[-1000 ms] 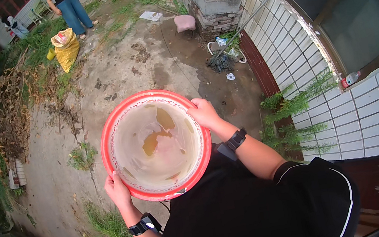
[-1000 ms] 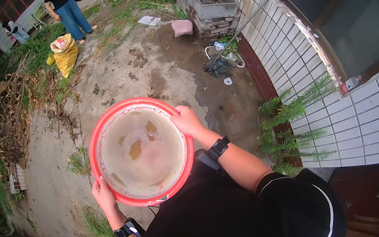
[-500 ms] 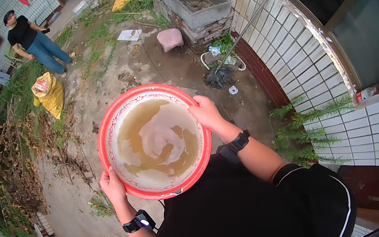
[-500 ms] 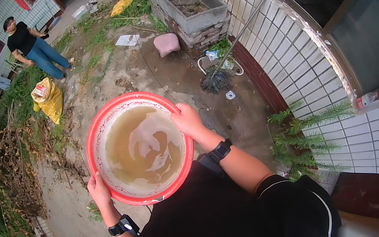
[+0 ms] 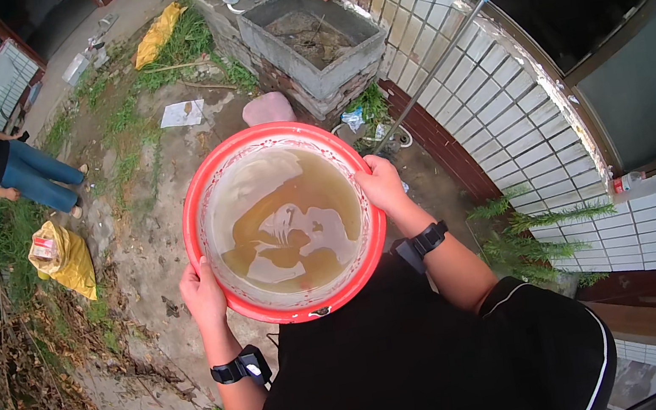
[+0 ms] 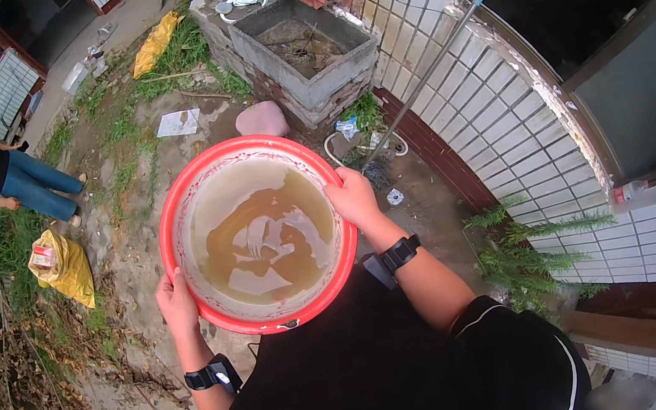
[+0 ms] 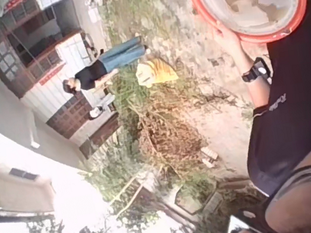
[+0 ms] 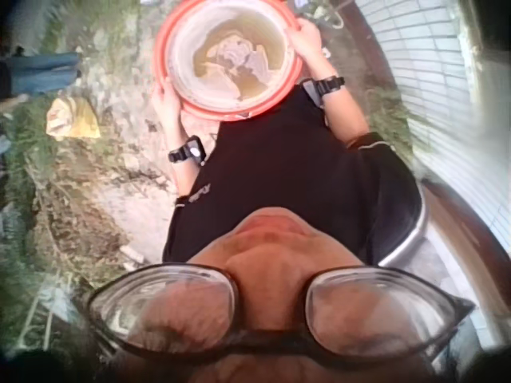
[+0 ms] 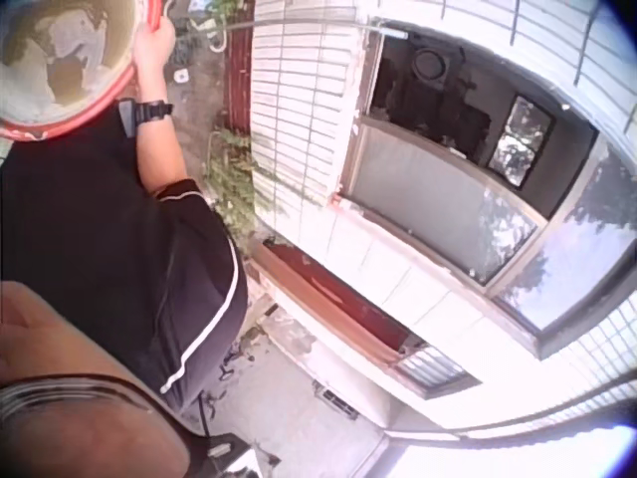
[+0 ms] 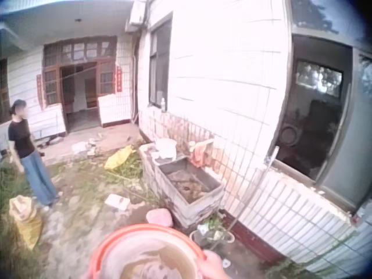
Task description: Wiping a wooden shelf with a cloth and then rinsing the cloth and the basin at an outdoor sink.
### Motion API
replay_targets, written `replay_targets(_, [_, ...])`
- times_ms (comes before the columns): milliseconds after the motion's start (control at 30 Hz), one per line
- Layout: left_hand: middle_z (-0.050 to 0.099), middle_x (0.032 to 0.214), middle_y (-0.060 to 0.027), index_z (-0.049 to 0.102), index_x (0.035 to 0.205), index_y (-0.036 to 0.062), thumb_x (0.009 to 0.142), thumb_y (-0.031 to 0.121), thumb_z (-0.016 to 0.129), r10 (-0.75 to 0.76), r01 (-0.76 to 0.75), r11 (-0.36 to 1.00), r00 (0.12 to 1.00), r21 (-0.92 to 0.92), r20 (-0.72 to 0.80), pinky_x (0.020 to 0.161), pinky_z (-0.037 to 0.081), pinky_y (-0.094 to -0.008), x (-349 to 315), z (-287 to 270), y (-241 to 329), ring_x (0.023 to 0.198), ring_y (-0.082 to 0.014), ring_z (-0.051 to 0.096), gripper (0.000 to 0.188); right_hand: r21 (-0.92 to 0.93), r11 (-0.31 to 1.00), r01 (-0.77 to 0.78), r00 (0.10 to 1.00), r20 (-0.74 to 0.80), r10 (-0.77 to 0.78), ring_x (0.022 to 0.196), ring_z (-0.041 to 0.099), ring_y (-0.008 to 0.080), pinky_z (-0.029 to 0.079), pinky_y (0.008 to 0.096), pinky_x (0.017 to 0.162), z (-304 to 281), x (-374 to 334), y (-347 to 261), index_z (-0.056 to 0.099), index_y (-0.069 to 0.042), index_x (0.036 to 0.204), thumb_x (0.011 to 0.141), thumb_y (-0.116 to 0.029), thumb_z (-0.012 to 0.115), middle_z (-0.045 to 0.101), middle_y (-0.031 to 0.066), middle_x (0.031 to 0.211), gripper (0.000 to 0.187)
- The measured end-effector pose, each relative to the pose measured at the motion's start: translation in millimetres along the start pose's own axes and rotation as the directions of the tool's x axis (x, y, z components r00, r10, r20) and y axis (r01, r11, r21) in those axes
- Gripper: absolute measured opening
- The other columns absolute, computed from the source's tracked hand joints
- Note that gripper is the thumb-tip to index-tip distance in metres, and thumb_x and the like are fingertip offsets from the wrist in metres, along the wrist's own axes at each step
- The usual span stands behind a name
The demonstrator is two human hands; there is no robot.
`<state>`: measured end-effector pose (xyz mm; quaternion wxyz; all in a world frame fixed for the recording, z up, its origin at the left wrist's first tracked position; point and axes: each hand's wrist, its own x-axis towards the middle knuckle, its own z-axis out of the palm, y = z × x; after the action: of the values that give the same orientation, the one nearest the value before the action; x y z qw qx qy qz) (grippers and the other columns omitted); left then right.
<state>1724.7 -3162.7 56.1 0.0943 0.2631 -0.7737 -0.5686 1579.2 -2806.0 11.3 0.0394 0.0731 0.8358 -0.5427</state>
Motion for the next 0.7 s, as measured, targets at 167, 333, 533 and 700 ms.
replay_targets(167, [0.064, 0.075, -0.0011, 0.067, 0.095, -0.0049, 0.1, 0.018, 0.054, -0.008, 0.006, 1.0, 0.995, 0.026, 0.096, 0.063, 0.046, -0.0273, 138.6, 53.8, 29.5, 0.067, -0.0067, 0.053, 0.026, -0.001, 0.996, -0.084, 0.988, -0.13, 0.083, 0.073, 0.07, 0.0256, 0.053, 0.0373, 0.071, -1.5, 95.5, -19.9, 0.069, 0.002, 0.092, 0.078, -0.018, 0.063, 0.071, 0.017, 0.08, 0.026])
replay_targets(333, [0.067, 0.077, -0.0033, 0.068, 0.095, -0.0052, 0.1, 0.02, 0.056, 0.058, -0.048, 0.998, 0.974, -0.05, 0.217, 0.064, 0.047, -0.0279, 258.8, 129.9, 59.4, 0.067, -0.0069, 0.055, 0.028, -0.052, 0.992, -0.113, 0.964, -0.248, 0.097, 0.069, 0.068, 0.0251, 0.052, 0.0374, 0.069, -8.0, 195.8, -23.4, 0.068, 0.003, 0.089, 0.078, -0.018, 0.063, 0.07, 0.0154, 0.077, 0.024])
replay_targets(533, [0.069, 0.08, -0.005, 0.068, 0.099, -0.0058, 0.101, 0.022, 0.055, 0.019, -0.066, 0.991, 0.934, 0.119, 0.357, 0.066, 0.049, -0.0282, 381.4, 224.1, 75.7, 0.07, -0.0081, 0.058, 0.031, -0.061, 0.984, -0.165, 0.933, -0.334, 0.136, 0.076, 0.068, 0.0322, 0.052, 0.0418, 0.071, -22.1, 323.2, -11.8, 0.069, 0.001, 0.09, 0.078, -0.021, 0.062, 0.069, 0.0194, 0.08, 0.025])
replay_targets(700, [0.071, 0.081, -0.01, 0.068, 0.104, -0.005, 0.099, 0.022, 0.056, 0.012, -0.071, 0.992, 0.872, 0.102, 0.489, 0.07, 0.051, -0.0315, 473.7, 314.2, 98.8, 0.072, -0.0126, 0.063, 0.03, -0.129, 0.958, -0.256, 0.909, -0.369, 0.193, 0.08, 0.068, 0.0359, 0.052, 0.0425, 0.074, -54.9, 419.3, -16.6, 0.069, 0.001, 0.091, 0.076, -0.024, 0.064, 0.069, 0.0213, 0.083, 0.029])
